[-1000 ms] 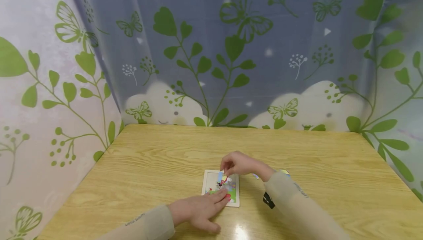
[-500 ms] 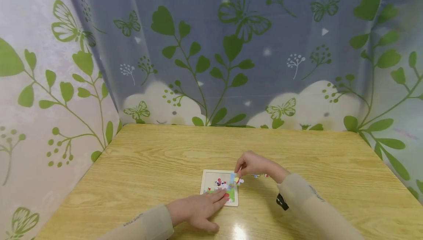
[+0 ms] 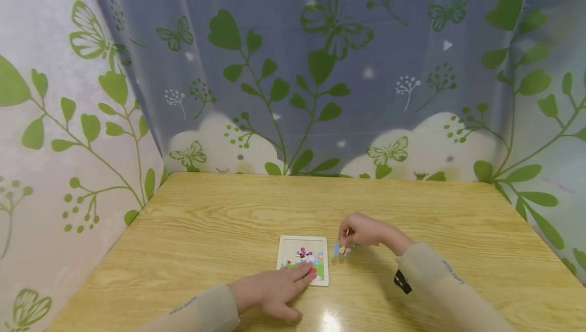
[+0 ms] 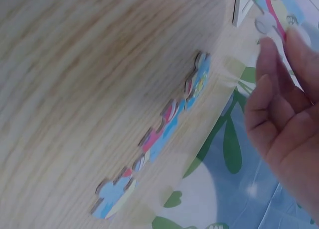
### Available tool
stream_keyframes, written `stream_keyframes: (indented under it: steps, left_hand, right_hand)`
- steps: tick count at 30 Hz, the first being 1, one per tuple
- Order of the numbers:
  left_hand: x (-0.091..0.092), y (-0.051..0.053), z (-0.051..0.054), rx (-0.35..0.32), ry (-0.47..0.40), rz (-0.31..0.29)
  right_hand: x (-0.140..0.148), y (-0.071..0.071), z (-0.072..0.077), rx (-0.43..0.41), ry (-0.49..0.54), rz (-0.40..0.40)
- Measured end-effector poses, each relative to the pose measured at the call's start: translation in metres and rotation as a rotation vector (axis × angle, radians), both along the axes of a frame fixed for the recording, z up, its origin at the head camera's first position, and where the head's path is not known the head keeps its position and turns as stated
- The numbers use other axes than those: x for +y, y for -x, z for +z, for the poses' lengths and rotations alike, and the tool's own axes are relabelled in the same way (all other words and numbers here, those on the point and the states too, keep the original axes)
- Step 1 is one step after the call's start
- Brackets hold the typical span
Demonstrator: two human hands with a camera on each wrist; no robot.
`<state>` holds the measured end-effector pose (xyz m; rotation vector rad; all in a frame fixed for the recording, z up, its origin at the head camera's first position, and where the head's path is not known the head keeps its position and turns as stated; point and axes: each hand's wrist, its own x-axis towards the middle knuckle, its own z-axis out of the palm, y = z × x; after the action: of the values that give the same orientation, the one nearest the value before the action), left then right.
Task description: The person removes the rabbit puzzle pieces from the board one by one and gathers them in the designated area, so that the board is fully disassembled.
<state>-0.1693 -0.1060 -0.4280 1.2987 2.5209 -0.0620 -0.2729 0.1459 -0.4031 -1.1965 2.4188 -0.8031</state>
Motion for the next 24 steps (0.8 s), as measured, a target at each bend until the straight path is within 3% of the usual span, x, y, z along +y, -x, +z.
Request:
stream_keyframes:
  steps: [7,13,24]
  left_hand:
    - [0.000,0.000,0.000,0.015,0.001,-0.003]
    - [0.000,-0.001,0.000,0.047,0.004,-0.016]
    - [-0.001,-0.001,0.000,0.045,-0.008,-0.027]
  right_hand:
    - [0.009,-0.004,0.004,-0.124,-0.011,-0.055]
    - [0.014,-0.006,0.004,-0.119,-0.006,-0.076]
    - [0.021,-0.004,-0.001,-0.112,-0.015,-0.038]
